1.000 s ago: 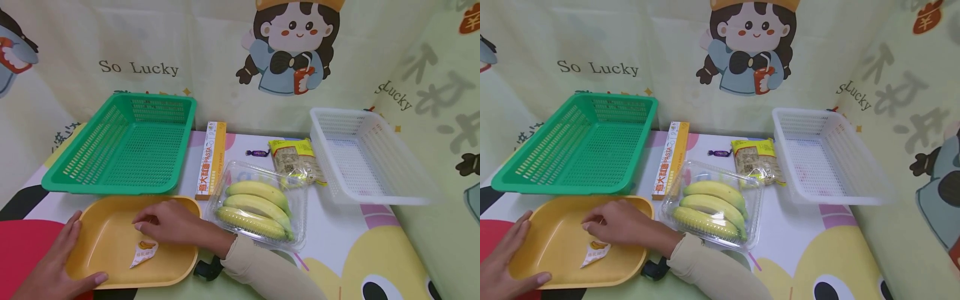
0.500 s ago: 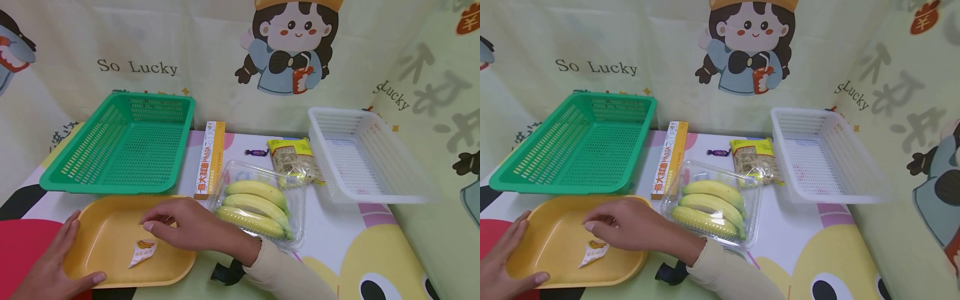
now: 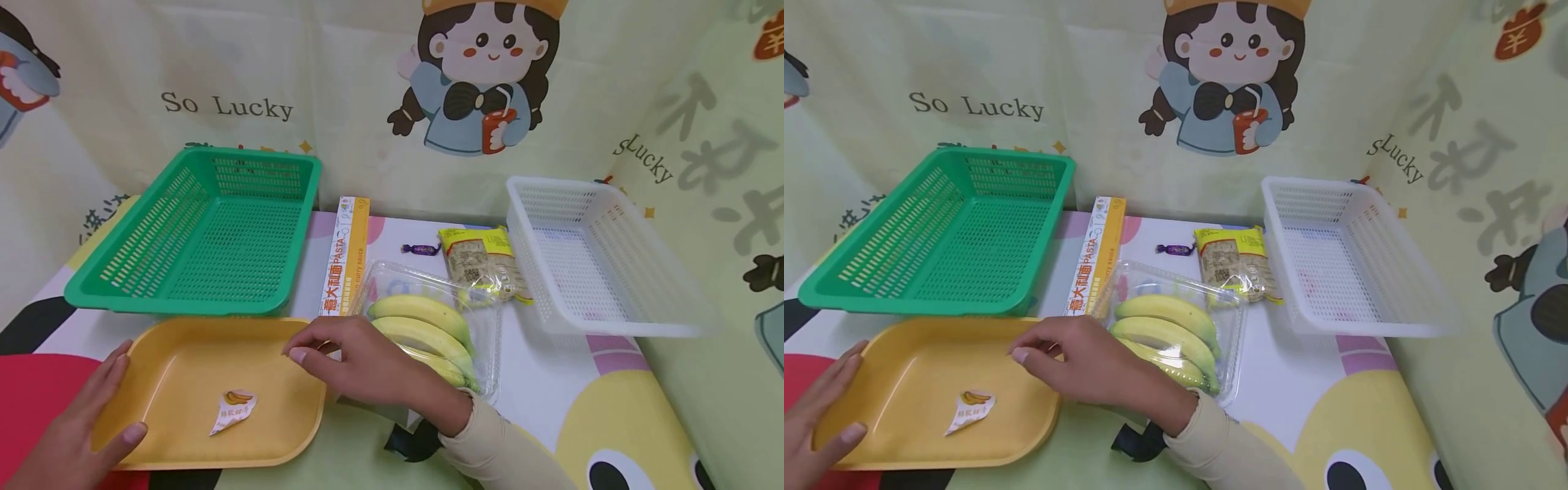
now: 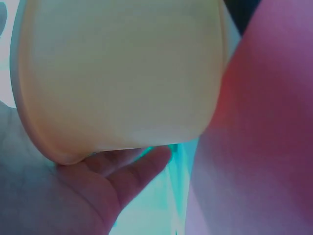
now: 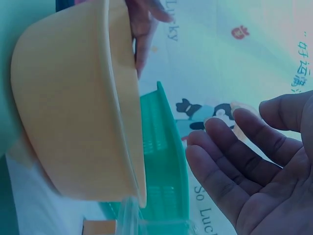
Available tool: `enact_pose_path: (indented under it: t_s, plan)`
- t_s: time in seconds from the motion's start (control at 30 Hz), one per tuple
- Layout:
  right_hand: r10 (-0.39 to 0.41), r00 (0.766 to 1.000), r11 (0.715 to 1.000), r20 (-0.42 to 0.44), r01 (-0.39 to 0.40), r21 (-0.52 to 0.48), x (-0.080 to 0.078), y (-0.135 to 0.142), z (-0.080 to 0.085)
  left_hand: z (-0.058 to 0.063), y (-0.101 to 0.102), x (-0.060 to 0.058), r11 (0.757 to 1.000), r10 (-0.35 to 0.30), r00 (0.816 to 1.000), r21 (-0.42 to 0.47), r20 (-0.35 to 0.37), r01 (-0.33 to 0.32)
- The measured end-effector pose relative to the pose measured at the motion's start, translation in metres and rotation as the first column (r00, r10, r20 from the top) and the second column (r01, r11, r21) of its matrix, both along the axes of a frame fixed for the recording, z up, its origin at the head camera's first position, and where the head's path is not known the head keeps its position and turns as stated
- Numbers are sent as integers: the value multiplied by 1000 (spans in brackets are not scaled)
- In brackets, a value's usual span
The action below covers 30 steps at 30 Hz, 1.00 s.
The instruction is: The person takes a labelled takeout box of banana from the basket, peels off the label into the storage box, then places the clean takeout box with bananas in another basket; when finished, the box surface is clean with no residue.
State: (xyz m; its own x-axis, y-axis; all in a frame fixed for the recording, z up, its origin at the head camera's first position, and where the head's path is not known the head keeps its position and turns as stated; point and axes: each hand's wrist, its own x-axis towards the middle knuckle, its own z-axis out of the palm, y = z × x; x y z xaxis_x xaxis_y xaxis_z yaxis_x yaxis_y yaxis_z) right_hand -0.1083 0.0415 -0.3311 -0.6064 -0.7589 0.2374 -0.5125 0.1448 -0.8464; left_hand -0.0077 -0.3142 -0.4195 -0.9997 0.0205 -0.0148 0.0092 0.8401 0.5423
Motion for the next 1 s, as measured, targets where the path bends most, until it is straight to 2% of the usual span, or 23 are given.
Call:
enact_pose_path:
  t_s: [0.13, 0.27, 0.4, 0.5, 0.6, 0.7, 0.87, 0.93, 1.0]
  plan:
    - [-9, 999, 1000, 33, 9, -4, -1, 5, 2, 5, 8, -2, 998, 63, 997, -28, -42, -64]
    - [-11, 1000, 1000, 22, 11, 5, -1, 9, 3, 19, 18, -4, 996, 86, 985, -24, -149, -91]
    - [-28, 999, 1000, 24, 28, 3, 0, 15, 4, 37, 30, -9, 999, 47, 970, -15, -241, -52]
    - [-41, 999, 999, 27, 41, -3, 1, 20, 6, 48, 38, -12, 999, 31, 960, -19, -279, -37]
    - [-50, 998, 999, 27, 50, -6, 2, 24, 9, 54, 43, -12, 1000, 12, 957, -10, -289, -15]
    - [-65, 997, 998, 35, 65, 2, 3, 31, 12, 59, 49, -13, 999, -32, 948, 11, -317, 37]
    - [-104, 994, 995, 32, 104, 11, 4, 45, 12, 69, 61, -16, 993, -102, 913, 20, -395, 119]
    - [-123, 992, 992, 24, 123, 11, 4, 51, 11, 72, 64, -16, 990, -118, 912, 30, -394, 141]
    - [-144, 989, 990, 23, 144, 13, 5, 57, 10, 73, 67, -18, 986, -131, 922, 47, -364, 158]
